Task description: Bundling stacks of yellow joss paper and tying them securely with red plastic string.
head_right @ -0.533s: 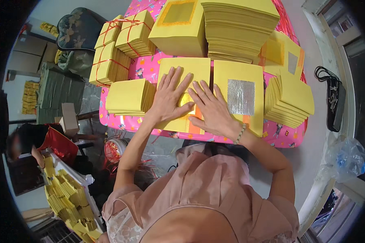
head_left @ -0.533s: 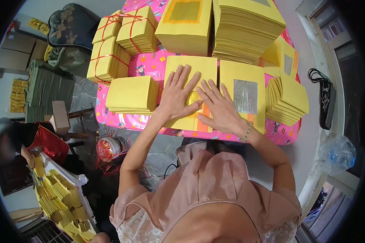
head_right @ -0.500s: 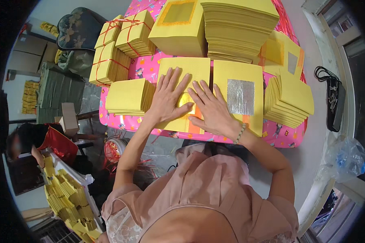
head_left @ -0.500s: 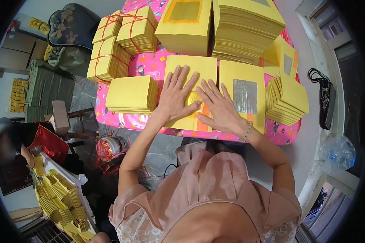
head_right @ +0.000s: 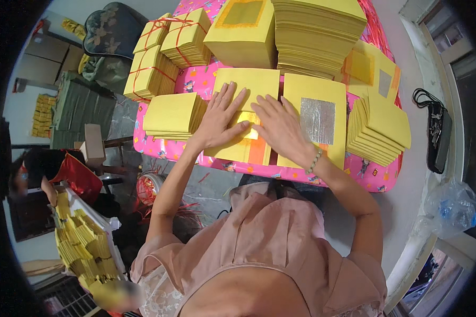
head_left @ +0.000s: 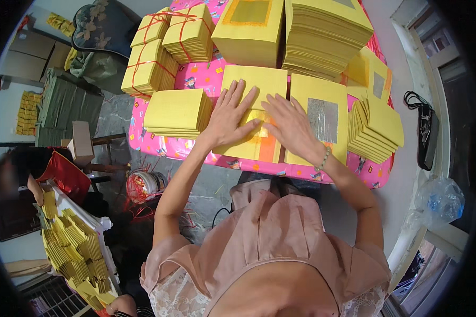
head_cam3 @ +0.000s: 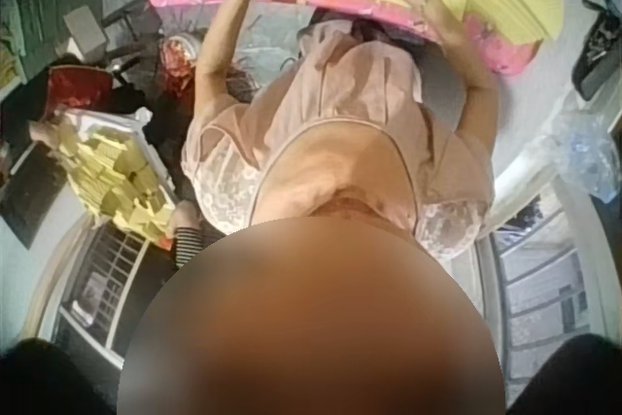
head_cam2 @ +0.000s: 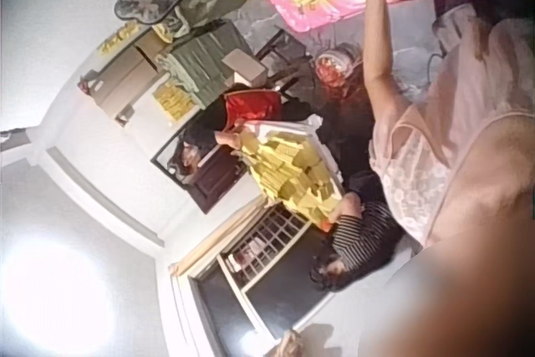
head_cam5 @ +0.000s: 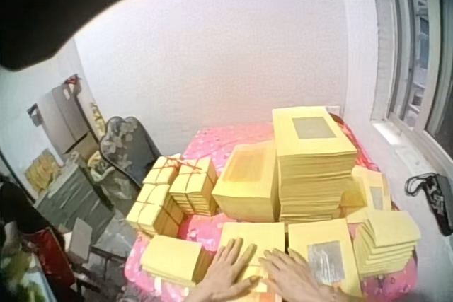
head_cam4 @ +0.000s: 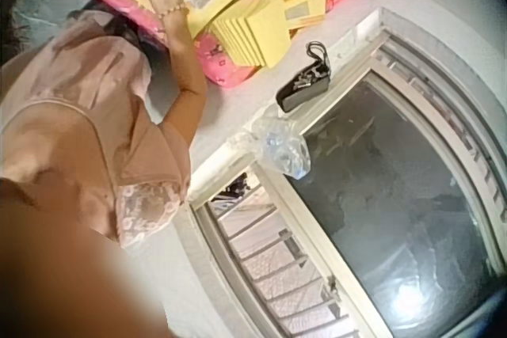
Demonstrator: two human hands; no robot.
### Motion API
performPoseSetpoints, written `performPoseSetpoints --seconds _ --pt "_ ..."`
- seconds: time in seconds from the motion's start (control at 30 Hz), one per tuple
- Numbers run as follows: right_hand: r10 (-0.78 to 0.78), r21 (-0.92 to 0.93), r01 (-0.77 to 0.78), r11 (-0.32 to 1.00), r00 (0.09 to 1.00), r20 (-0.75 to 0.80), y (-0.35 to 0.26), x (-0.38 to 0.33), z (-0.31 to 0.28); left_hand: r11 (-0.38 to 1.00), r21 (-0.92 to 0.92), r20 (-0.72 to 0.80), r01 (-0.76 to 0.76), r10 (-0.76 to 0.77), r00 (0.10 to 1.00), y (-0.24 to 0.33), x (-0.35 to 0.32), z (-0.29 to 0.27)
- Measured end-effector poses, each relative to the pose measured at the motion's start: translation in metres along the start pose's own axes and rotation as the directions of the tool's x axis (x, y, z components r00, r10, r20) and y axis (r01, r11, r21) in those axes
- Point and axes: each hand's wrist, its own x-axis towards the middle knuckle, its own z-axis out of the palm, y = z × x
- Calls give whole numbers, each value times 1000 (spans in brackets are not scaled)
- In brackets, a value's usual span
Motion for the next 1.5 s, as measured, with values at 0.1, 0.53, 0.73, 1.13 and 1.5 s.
performPoseSetpoints --seconds 0.1,0.53,0.73,1.13,1.5 --pt "-20 -14 19 1000 997 -72 9 12 2 974 -227 -76 12 -30 997 1 -2 -5" --pt "-323 -193 270 943 884 -339 16 20 0 129 -970 68 208 -675 735 45 -15 3" --pt "-330 -122 309 943 913 -239 -17 13 -10 4 -999 -25 -32 -717 697 42 -11 -2" --pt "-350 -34 350 936 918 -188 -39 36 -2 285 -957 -285 -58 -882 375 -58 -100 -48" --pt "-308 237 329 914 944 -123 -69 105 23 196 -978 -160 72 -925 345 -90 -117 -27"
